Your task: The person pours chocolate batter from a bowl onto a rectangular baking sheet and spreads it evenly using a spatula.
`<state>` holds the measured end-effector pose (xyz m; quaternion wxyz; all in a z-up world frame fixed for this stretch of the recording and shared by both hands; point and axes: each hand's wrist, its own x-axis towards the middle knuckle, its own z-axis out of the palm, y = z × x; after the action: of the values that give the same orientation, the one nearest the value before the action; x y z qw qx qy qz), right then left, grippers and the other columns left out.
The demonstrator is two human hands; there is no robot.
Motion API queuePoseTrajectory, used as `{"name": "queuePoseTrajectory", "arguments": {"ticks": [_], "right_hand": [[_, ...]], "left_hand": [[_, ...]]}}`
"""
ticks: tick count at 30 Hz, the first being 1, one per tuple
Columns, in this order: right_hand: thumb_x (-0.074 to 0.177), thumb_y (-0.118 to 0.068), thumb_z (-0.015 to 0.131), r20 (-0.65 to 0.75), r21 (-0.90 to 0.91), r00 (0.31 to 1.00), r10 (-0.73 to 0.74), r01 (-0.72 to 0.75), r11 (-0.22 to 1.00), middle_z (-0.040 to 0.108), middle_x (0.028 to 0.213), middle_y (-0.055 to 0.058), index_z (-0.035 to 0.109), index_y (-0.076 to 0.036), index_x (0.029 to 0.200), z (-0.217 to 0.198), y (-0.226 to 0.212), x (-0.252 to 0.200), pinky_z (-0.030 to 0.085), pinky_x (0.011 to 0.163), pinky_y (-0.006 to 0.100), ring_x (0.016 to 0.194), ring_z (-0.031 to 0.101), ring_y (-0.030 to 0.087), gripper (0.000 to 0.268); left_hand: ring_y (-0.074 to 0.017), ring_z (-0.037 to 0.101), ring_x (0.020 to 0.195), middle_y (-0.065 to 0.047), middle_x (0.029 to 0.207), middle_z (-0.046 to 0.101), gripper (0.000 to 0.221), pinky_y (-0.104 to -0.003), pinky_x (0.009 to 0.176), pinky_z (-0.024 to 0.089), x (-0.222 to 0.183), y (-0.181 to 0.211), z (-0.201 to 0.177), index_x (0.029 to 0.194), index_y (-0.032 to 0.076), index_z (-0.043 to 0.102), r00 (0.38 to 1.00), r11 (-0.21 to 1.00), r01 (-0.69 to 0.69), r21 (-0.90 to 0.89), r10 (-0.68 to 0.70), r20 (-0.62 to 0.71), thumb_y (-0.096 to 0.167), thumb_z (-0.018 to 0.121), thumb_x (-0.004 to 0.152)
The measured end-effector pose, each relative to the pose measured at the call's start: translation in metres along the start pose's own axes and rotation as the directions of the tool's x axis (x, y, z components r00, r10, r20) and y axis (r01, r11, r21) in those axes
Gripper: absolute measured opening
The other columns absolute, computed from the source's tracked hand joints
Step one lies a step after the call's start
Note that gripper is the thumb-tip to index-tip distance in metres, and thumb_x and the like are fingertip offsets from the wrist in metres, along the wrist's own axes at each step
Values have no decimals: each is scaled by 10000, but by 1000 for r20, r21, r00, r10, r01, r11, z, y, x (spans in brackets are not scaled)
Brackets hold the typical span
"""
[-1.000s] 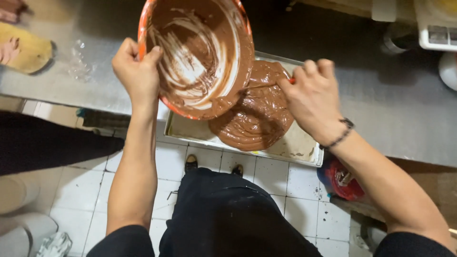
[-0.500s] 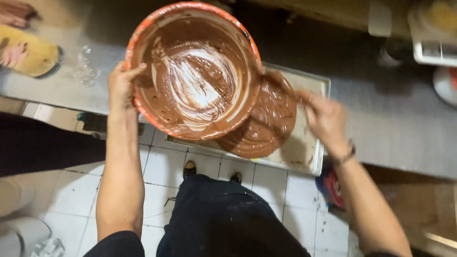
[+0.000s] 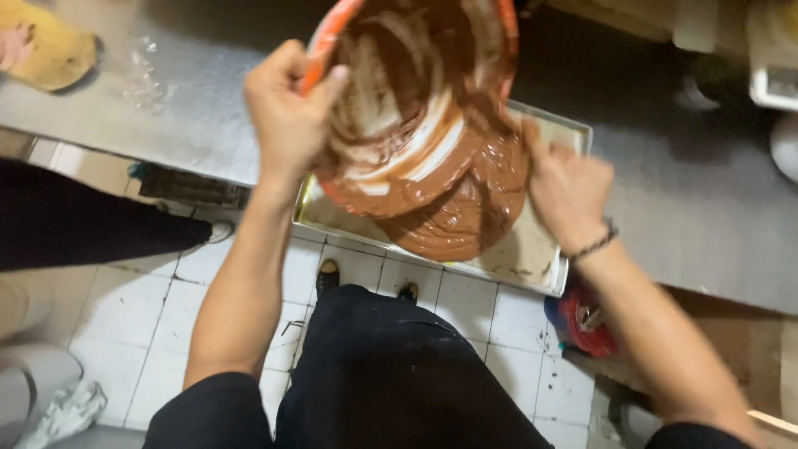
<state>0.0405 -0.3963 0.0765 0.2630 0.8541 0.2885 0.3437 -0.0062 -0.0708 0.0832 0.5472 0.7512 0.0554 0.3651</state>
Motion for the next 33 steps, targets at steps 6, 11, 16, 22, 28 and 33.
{"name": "queuePoseTrajectory", "arguments": {"ticks": [6,11,16,22,28,33], "right_hand": [[965,-124,416,561,676,827,-23,-442,590,504,426,18,656,-156,1229,-32,-76,-28,319,289,247,315,403,102,358],[936,-321,501,741,662,671,-45,-716,220,724,933,148,655,-183,1227,-48,-104,-11,496,819,414,865,695,306,357],[892,-424,580,806,586,587,-76,-809,-42,640,536,31,729,-194,721,-25,-139,-2,532,616,355,620,669,232,323],[951,-227,489,864,205,462,-199,-685,-699,325,432,-21,614,-40,1063,-50,-143,41,275,226,239,243,312,101,251],[923,-104,505,770,535,634,79,-573,-621,447,495,12,614,-48,1192,-72,-74,50,329,356,170,384,407,59,295],[1027,-40,465,587,809,716,377,-511,-290,548,623,126,550,-1,1108,-71,-15,-6,448,458,254,454,530,169,124]], "left_hand": [[-96,327,598,42,625,344,458,-244,555,280,-17,15,31,648,140,331,994,989,-91,-118,83,-69,32,747,805],[-71,265,568,66,595,290,467,-229,534,232,-34,4,49,625,154,320,995,988,-24,-154,8,-102,131,736,836],[-73,337,533,-2,466,366,503,-232,516,316,-53,-53,68,574,125,394,932,976,90,-198,-152,-328,321,797,802],[-82,424,656,-1,582,518,502,-223,679,409,-77,-71,82,619,134,464,837,913,245,-326,-369,-405,434,434,1020],[-25,389,553,87,575,418,412,-160,526,298,-61,-54,62,631,187,406,693,725,391,-568,-637,-337,399,627,907],[-178,526,1031,-37,1106,569,255,-372,975,430,-48,-78,1,1088,142,541,819,718,237,-655,-509,-262,220,679,889]]}}
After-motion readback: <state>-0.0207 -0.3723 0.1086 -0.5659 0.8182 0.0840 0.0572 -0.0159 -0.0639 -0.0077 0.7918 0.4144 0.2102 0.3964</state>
